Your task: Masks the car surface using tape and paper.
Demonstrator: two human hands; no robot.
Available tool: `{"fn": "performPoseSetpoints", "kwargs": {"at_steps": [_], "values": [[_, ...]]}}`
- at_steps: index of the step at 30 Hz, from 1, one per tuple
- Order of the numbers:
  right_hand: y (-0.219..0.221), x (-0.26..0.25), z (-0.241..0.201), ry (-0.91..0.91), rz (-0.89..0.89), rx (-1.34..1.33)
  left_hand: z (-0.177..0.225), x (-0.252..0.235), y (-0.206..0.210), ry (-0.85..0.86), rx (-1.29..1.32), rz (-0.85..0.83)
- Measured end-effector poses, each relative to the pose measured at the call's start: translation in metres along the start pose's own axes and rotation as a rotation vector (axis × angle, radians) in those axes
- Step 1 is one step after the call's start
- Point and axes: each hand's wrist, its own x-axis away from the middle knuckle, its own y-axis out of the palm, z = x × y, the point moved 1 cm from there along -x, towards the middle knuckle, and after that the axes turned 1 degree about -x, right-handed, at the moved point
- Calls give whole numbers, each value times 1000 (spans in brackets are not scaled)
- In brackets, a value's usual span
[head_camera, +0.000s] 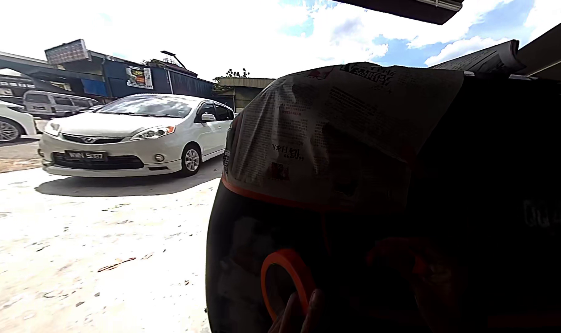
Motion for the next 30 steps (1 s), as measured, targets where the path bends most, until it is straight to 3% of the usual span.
{"fn": "performPoseSetpoints", "kwargs": {"at_steps": [3,6,12,16,30], "values": [[3,-22,12,-151,-185,164,-46,-28,26,-109,-150,165],[14,-42,3,-179,-294,284,-76,-49,45,-60,-236,229],[37,-60,8,-396,-511,528,-92,-62,63,-17,-293,315],[53,-62,19,-606,-488,618,-97,-61,59,12,-255,284],[63,-64,25,-690,-424,687,-96,-62,61,-18,-326,243]]}}
